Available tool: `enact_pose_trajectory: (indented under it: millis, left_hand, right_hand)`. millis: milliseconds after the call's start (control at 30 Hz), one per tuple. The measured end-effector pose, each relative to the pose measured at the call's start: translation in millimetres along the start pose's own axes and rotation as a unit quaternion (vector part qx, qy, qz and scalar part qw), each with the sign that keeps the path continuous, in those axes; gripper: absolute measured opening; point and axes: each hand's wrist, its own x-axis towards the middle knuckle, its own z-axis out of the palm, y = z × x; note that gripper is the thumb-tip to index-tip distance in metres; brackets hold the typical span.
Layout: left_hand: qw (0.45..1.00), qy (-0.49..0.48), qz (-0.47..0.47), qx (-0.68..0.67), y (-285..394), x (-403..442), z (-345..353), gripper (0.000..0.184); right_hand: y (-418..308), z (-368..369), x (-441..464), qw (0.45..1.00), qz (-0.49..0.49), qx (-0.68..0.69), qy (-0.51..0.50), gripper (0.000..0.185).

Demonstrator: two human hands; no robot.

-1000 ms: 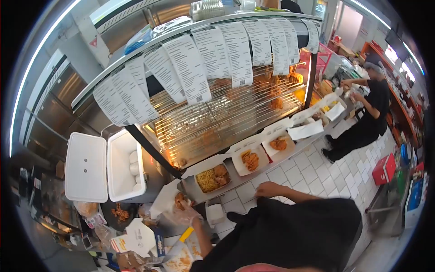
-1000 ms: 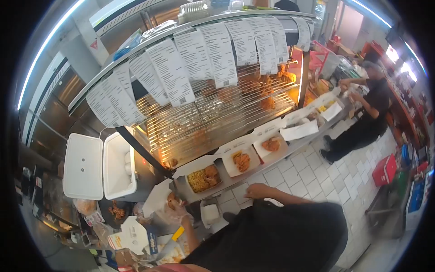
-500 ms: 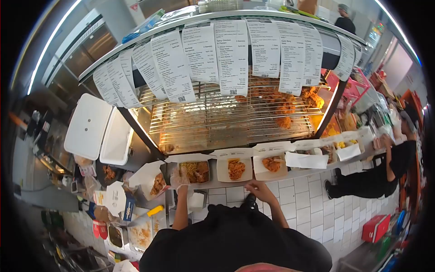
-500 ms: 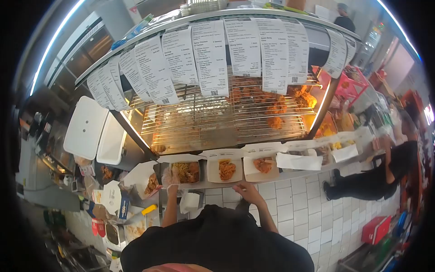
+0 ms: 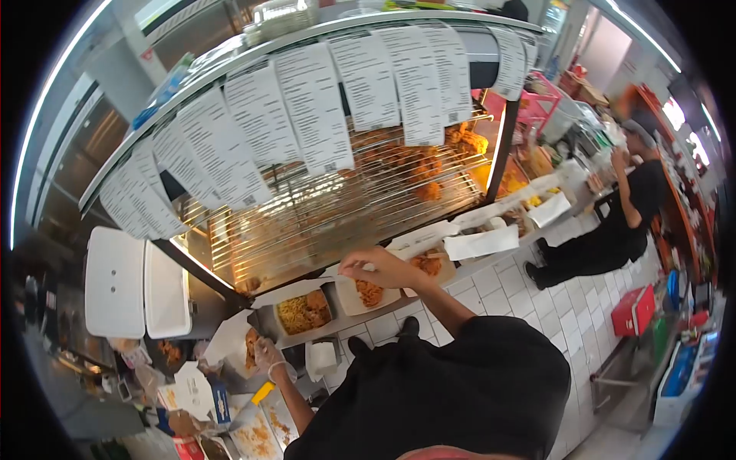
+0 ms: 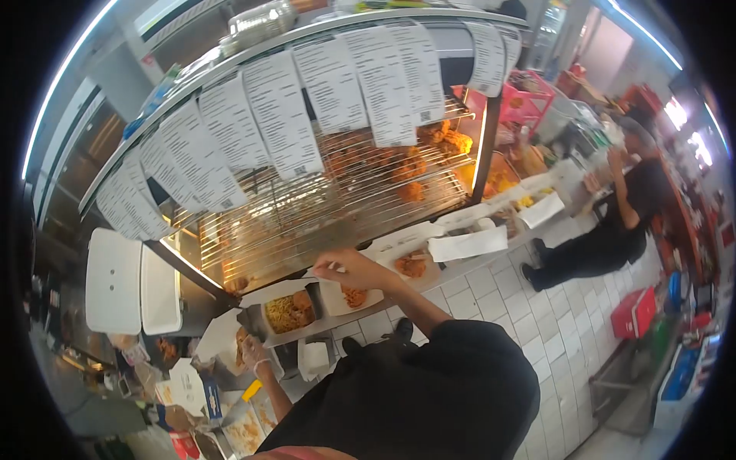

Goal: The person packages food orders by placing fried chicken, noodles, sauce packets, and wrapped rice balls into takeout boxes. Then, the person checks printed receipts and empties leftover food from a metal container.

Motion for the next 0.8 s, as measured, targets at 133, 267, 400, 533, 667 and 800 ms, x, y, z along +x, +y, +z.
enact_pose_trajectory:
  millis: [133, 267, 400, 533, 667, 800]
  left_hand:
    - [0.999, -0.023, -0.043, -0.01, 1, 4, 4, 0.032]
    - [0.999, -0.016, -0.022, -0.03, 14, -3, 18, 0.032]
    - [0.998, -0.047, -0.013, -0.043, 25, -14, 25, 0.029]
    - [0.997, -0.026, 0.052, -0.045, 39, -23, 32, 0.027]
    - [0.999, -0.024, 0.021, -0.01, 32, -15, 42, 0.027]
    - [0.997, 0.029, 0.075, 0.02, 35, -16, 51, 0.025]
  right_hand:
    - [-15, -2, -2, 0.999, -0.017, 0.023, -0.016, 0.021]
    - [-5, -13, -19, 0.999, 0.009, 0.017, 0.029, 0.022]
    - [13, -13, -55, 0.994, 0.082, 0.026, 0.067, 0.022]
    - [40, -1, -102, 0.981, 0.173, 0.033, 0.077, 0.025]
    - [69, 11, -146, 0.969, 0.223, 0.085, 0.071, 0.025]
    - [91, 4, -173, 0.968, 0.223, 0.091, 0.072, 0.024]
